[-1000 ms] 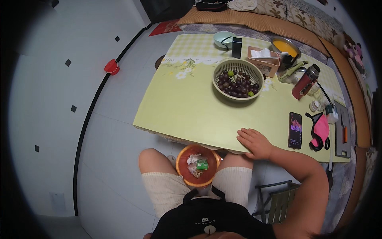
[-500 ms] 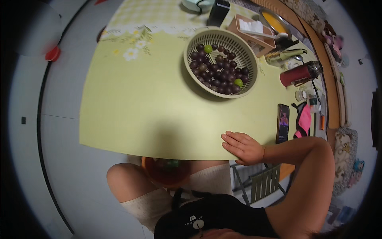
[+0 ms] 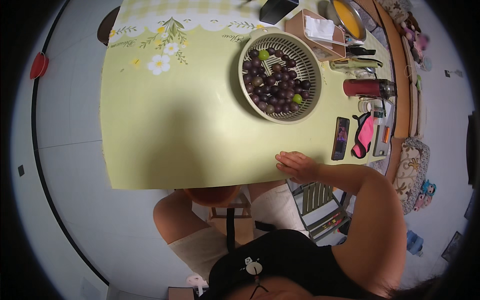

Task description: The person sits on the floor and peels the shells off small nuts by hand, placing the kernels into a clear plastic container. After finishing the nuts, the person wipes the container lid with a pink cloth, moves a jar of grains, and then retrieves a white paper and a gold foil strip to place on the table.

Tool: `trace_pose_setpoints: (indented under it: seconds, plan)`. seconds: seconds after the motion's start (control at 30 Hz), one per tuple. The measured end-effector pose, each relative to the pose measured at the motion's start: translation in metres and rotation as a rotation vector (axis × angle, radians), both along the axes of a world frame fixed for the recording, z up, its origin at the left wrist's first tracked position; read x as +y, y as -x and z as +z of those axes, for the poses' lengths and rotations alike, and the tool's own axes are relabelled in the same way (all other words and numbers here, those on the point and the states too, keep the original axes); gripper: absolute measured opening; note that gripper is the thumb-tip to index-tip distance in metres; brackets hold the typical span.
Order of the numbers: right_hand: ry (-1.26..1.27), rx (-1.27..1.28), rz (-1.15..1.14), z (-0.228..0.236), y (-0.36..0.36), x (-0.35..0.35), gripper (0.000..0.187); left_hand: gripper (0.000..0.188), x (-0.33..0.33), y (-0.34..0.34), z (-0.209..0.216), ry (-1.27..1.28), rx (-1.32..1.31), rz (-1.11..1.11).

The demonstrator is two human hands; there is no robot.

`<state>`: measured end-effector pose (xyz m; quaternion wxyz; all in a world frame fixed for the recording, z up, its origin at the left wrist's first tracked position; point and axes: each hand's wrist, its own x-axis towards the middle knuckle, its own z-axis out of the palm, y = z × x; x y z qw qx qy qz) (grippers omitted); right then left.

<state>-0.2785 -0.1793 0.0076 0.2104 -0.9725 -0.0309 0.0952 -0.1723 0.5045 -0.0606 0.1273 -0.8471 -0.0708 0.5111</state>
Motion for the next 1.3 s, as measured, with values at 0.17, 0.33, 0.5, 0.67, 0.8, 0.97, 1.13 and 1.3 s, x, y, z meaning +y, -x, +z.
trace_pose_setpoints:
  seconds: [0.17,0.33,0.5,0.67,0.8,0.97,1.13,1.3]
  plan:
    - [0.078,0.020,0.010,-0.005,0.002,0.003,0.061,0.073,-0.004,-0.015,0.018,-0.023,0.027,0.009]
    - [0.083,-0.019,-0.017,-0.003,0.000,0.005,0.055,0.072,-0.009,-0.043,0.030,-0.001,-0.014,0.001]
    - [0.123,0.008,-0.094,0.006,0.003,0.022,0.051,0.071,-0.052,-0.152,0.016,0.247,-0.324,0.024]
    - [0.076,0.155,-0.335,0.050,-0.020,0.056,0.065,0.077,-0.214,-0.232,0.083,0.625,-0.561,-0.379]
    - [-0.144,0.339,-0.703,0.049,0.001,0.099,0.062,0.077,-0.341,-0.230,0.146,0.785,-0.434,-0.576]
    - [-0.549,0.639,-0.876,0.080,0.068,0.123,0.046,0.066,-0.372,-0.202,0.160,1.029,-0.355,-0.701]
    - [-0.610,0.705,-1.207,0.080,0.165,0.112,0.040,0.067,-0.294,-0.193,0.185,0.703,-0.232,-0.526]
    - [-1.027,0.382,-1.716,0.021,0.295,0.096,0.024,0.061,-0.172,-0.179,0.201,0.360,-0.209,-0.438]
